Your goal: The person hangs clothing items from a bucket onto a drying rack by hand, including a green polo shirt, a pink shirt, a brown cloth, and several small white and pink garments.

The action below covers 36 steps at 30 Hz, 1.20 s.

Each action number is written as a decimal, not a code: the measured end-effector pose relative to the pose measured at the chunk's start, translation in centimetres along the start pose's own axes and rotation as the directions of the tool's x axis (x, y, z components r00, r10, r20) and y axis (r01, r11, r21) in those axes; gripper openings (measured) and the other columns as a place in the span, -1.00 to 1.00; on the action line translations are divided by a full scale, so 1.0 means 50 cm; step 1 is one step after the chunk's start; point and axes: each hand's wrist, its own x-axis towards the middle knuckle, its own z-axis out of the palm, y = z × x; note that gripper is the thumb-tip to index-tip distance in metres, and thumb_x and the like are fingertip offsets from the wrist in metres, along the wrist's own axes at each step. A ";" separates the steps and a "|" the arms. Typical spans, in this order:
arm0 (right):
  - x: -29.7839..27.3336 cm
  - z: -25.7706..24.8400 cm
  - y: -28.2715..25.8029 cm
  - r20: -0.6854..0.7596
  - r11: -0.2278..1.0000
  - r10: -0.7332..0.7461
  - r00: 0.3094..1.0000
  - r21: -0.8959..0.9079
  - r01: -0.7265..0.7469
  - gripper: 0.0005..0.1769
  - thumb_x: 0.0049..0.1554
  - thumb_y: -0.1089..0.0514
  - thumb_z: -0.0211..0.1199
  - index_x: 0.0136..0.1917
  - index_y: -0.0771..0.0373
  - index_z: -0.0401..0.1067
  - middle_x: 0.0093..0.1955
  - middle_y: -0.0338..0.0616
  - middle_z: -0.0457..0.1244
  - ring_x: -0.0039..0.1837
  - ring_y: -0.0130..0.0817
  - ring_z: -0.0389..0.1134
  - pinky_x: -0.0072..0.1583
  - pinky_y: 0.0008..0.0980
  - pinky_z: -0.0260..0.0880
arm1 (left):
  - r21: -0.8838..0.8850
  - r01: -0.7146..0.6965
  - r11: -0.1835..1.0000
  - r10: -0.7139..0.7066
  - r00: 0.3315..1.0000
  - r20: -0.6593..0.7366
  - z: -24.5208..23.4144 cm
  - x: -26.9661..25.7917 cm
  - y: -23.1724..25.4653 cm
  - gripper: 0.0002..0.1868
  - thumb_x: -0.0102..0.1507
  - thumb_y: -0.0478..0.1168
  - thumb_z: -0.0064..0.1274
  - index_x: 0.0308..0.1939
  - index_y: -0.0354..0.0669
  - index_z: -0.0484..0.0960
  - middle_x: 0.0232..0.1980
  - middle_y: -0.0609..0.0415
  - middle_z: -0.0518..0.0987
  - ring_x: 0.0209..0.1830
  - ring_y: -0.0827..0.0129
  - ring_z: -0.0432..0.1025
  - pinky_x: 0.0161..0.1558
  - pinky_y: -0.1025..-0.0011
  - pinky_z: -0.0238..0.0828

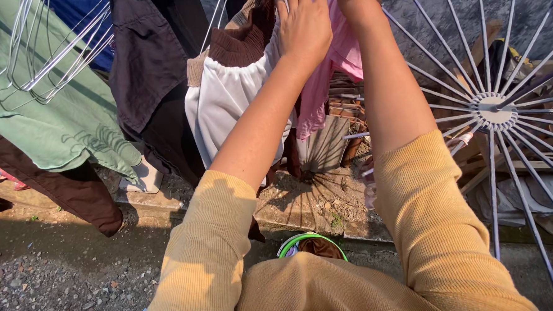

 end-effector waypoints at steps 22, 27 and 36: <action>0.123 -0.177 -0.029 -0.116 0.995 0.101 0.988 -0.016 -0.103 -0.80 0.16 0.29 0.06 -0.02 0.36 0.47 -0.04 0.34 0.35 -0.01 0.36 0.37 0.03 0.20 0.39 | 0.023 0.131 0.991 -0.133 0.982 0.133 0.049 0.156 0.092 -0.21 0.43 0.09 -0.09 0.59 -0.08 -0.10 0.64 -0.26 -0.09 0.70 -0.11 -0.36 0.59 -0.29 -0.46; 0.102 -0.185 -0.027 -0.110 0.995 0.091 0.990 0.042 -0.087 -0.54 0.17 0.34 0.03 0.35 0.32 0.29 -0.02 0.37 0.34 -0.01 0.40 0.36 0.00 0.24 0.36 | -0.002 0.154 0.988 -0.153 0.983 0.102 0.057 0.161 0.080 -0.12 0.35 0.00 -0.03 0.60 -0.08 -0.17 0.64 -0.28 -0.14 0.68 -0.11 -0.38 0.54 -0.26 -0.45; 0.099 -0.144 0.016 0.161 0.967 0.245 0.956 -0.113 -0.228 -0.49 0.28 0.25 0.03 0.48 0.33 0.14 0.11 0.28 0.37 0.18 0.31 0.39 0.17 0.17 0.40 | 0.040 0.175 0.984 -0.180 0.970 0.164 0.108 0.139 0.077 -0.03 0.34 -0.01 0.01 0.61 -0.03 -0.32 0.67 -0.25 -0.13 0.69 -0.08 -0.40 0.55 -0.29 -0.47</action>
